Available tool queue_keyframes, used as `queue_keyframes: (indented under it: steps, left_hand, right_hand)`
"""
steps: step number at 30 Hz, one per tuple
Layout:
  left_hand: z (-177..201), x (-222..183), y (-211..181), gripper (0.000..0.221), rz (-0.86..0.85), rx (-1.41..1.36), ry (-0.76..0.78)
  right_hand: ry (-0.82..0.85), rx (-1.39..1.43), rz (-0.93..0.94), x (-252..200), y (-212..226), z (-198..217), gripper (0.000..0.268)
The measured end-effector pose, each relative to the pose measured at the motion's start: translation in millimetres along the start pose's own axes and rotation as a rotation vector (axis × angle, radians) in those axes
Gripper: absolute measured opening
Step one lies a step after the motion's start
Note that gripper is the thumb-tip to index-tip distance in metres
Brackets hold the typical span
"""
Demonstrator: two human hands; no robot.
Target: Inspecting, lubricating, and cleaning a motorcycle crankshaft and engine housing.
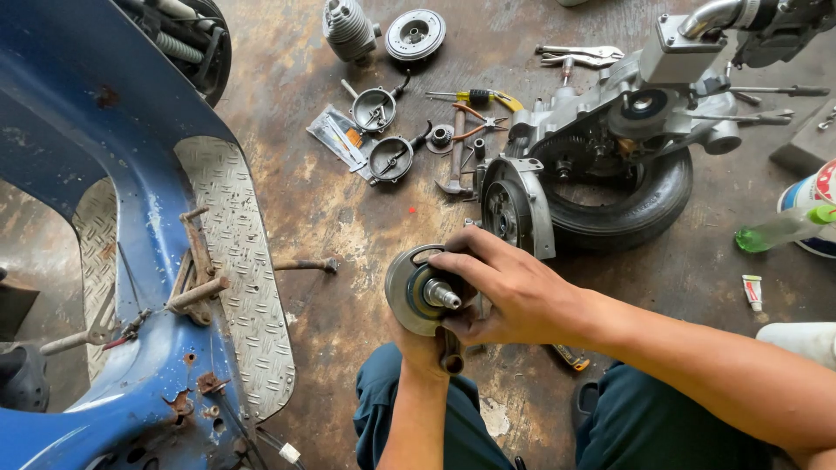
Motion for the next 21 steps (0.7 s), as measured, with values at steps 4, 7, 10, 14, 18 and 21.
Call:
queue_keyframes:
  steps: [4,7,10,14,18,21]
  left_hand:
    - [0,0,4,0.046,0.009,-0.032,0.040]
    - [1,-2,1,0.045,-0.036,0.038,0.034]
    - [0,-4,1,0.048,-0.050,0.113,0.025]
    - [-5,-5,3,0.049,0.018,0.038,-0.042]
    - [-15,-6,7,0.053,0.071,0.015,0.017]
    - [-12,-5,13,0.052,0.083,-0.034,0.042]
  right_hand:
    - [-0.002,-0.011,0.002,-1,0,0,0.078]
    - [-0.004,-0.018,0.012,-1,-1,-1,0.078]
    - [-0.022,-0.013,0.037,-2,-3,0,0.078]
    - [-0.037,-0.027,0.018,-3,-9,0,0.076]
    - [-0.015,0.035,-0.055,-1,-17,0,0.073]
    - [-0.018,0.031,-0.047,0,-19,-1,0.072]
Point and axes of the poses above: each hand's wrist, its own x-axis towards the middle knuckle, its own z-axis out of the back of the hand, y = z × x, the point moved 9 cm from there along x, towards the middle knuckle, and after that the axes turned 8 degrees about x, right-handed, at the moved point
